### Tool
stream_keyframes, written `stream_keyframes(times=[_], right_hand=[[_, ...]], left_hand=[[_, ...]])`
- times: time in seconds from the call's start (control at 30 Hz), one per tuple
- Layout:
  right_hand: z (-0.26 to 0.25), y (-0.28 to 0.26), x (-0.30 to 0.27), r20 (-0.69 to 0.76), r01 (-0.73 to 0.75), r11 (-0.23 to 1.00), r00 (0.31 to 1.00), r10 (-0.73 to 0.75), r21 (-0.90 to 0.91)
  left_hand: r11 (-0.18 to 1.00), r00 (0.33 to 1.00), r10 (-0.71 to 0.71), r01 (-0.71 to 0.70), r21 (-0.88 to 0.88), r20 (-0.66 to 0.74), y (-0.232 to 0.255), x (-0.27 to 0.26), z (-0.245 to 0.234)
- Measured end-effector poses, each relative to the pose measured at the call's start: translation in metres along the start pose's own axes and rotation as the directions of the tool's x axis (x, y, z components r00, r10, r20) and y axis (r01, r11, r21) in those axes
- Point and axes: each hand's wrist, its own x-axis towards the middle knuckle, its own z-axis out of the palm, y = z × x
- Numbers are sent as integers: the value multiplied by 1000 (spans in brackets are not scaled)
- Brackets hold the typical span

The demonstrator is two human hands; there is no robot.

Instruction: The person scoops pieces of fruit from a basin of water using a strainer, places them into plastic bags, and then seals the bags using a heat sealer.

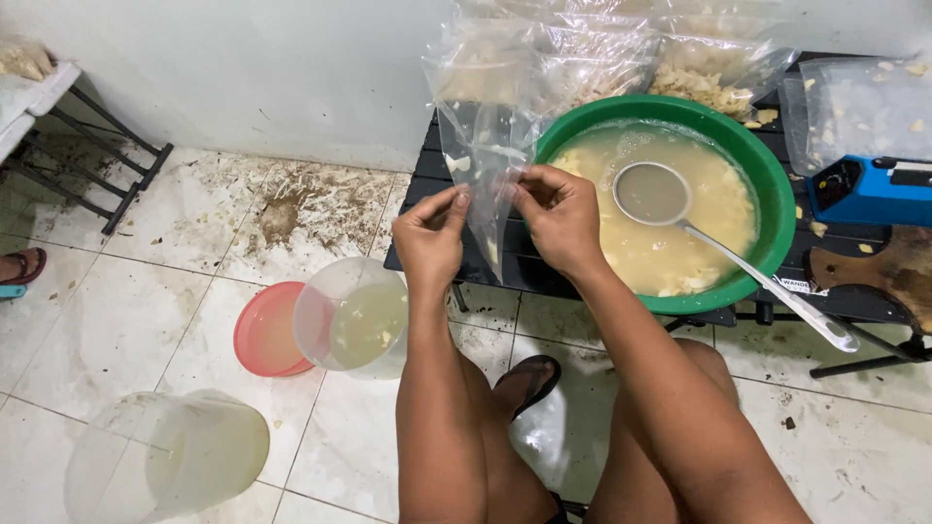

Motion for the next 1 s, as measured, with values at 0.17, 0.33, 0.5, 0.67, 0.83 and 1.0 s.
stream_keyframes(times=[0.17, 0.33, 0.5, 0.67, 0.83, 1.0], right_hand=[[-17, 2, 1, 28, -13, 996, 999, 16, -90], [-28, 5, 3, 37, 14, 973, 999, -6, -231], [-28, -16, -3, 68, -76, 980, 994, 90, -185], [-60, -30, 7, 114, -55, 964, 990, 87, -259], [-73, -68, 8, -53, 169, 896, 977, -208, -410], [-71, -39, 9, 16, 318, 827, 936, -351, -464]], left_hand=[[982, 986, 153, -144, 126, -64, 11, 5, -17], [964, 969, 219, -197, 177, -116, 17, 7, -27], [961, 978, 193, -172, 217, -84, 16, 6, -24], [955, 985, 166, -147, 258, -54, 10, 6, -22], [944, 997, 77, -72, 322, -2, 12, 13, -25], [928, 976, 218, -208, 308, 1, 10, 10, -18]])
